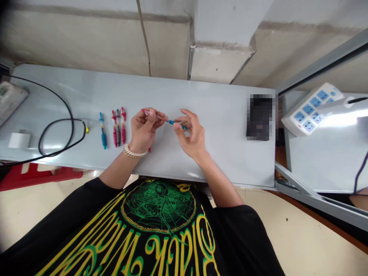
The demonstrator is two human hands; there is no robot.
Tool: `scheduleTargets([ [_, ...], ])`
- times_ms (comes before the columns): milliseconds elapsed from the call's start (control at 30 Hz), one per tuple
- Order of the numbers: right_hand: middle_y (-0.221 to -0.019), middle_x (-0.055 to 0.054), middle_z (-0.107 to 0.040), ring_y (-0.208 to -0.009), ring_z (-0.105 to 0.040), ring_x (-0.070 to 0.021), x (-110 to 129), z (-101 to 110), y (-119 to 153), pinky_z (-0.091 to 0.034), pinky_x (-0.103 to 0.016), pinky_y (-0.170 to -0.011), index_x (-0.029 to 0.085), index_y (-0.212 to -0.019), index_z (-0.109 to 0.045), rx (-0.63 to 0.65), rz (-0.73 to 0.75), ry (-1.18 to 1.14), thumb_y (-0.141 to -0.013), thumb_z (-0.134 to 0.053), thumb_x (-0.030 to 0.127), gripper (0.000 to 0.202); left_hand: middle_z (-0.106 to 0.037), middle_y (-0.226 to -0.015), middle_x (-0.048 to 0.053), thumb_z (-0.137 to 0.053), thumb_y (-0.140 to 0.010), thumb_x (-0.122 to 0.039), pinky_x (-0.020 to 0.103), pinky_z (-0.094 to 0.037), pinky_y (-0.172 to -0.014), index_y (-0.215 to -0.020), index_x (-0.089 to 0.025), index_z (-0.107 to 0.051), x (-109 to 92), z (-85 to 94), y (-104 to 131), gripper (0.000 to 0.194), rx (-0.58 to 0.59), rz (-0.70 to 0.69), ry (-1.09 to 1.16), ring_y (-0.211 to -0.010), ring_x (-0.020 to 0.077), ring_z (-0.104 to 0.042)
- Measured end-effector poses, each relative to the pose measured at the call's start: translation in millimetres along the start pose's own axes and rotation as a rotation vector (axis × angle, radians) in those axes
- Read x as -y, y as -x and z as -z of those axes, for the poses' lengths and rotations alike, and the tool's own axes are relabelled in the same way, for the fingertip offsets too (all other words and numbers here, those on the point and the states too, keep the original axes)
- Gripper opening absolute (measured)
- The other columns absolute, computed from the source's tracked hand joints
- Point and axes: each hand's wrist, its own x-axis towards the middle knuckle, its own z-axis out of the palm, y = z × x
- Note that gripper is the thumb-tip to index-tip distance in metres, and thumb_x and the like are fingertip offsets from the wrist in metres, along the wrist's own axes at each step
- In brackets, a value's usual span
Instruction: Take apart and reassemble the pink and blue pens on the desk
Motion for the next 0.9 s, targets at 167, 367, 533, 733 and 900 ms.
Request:
scheduleTargets([
  [167,-0.083,0.0,-0.073,-0.063,-0.068,-0.011,-4,-1,1,-0.056,-0.026,-0.057,0.024,-0.109,-0.072,0.032,0.039,-0.014,-0.105,-0.063,0.048,0.026,-0.081,-0.089,0.003,-0.087,-0.085,-0.053,0.022,-0.064,-0.078,-0.092,-0.018,-0.07,-1,0.4,-2,0.039,-0.02,0.008,0.004,-0.083,0.0137,-0.08],
  [367,-0.07,0.003,-0.067,-0.049,-0.057,-0.0078,-7,-4,5,-0.048,-0.024,-0.049,0.021,-0.108,-0.074,0.174,-0.066,-0.051,-0.103,-0.063,0.053,0.035,-0.077,-0.089,0.001,-0.083,-0.09,-0.054,0.025,-0.064,-0.078,-0.093,-0.02,-0.067,-3,1.1,0,0.038,0.058,0.031,0.016,-0.082,0.0132,-0.078],
  [533,-0.083,-0.001,-0.075,-0.071,-0.07,-0.0123,-3,-8,5,-0.055,-0.025,-0.062,0.02,-0.111,-0.072,0.288,-0.084,-0.116,-0.101,-0.065,0.056,0.038,-0.059,-0.074,-0.005,-0.084,-0.087,-0.059,0.026,-0.061,-0.066,-0.096,-0.025,-0.062,-15,-2.4,-3,0.041,0.092,0.116,0.147,-0.067,0.0118,-0.066],
  [733,-0.086,-0.002,-0.074,-0.074,-0.068,-0.0129,-9,-5,1,-0.052,-0.026,-0.063,0.021,-0.11,-0.069,0.124,-0.028,0.002,-0.101,-0.065,0.055,0.035,-0.017,-0.05,-0.01,-0.055,-0.097,-0.075,0.023,-0.017,-0.038,-0.082,-0.024,-0.053,-40,10.1,-10,0.053,-0.032,0.299,0.224,-0.039,0.0073,-0.013],
  [900,-0.083,-0.001,-0.073,-0.07,-0.066,-0.0132,-16,-4,1,-0.052,-0.028,-0.064,0.022,-0.108,-0.068,0.125,-0.005,0.075,-0.103,-0.06,0.056,0.035,-0.014,-0.049,-0.01,-0.033,-0.105,-0.059,0.023,-0.01,-0.039,-0.083,-0.024,-0.053,-52,14.3,-7,0.046,-0.072,0.368,0.239,-0.039,0.0082,-0.004],
])
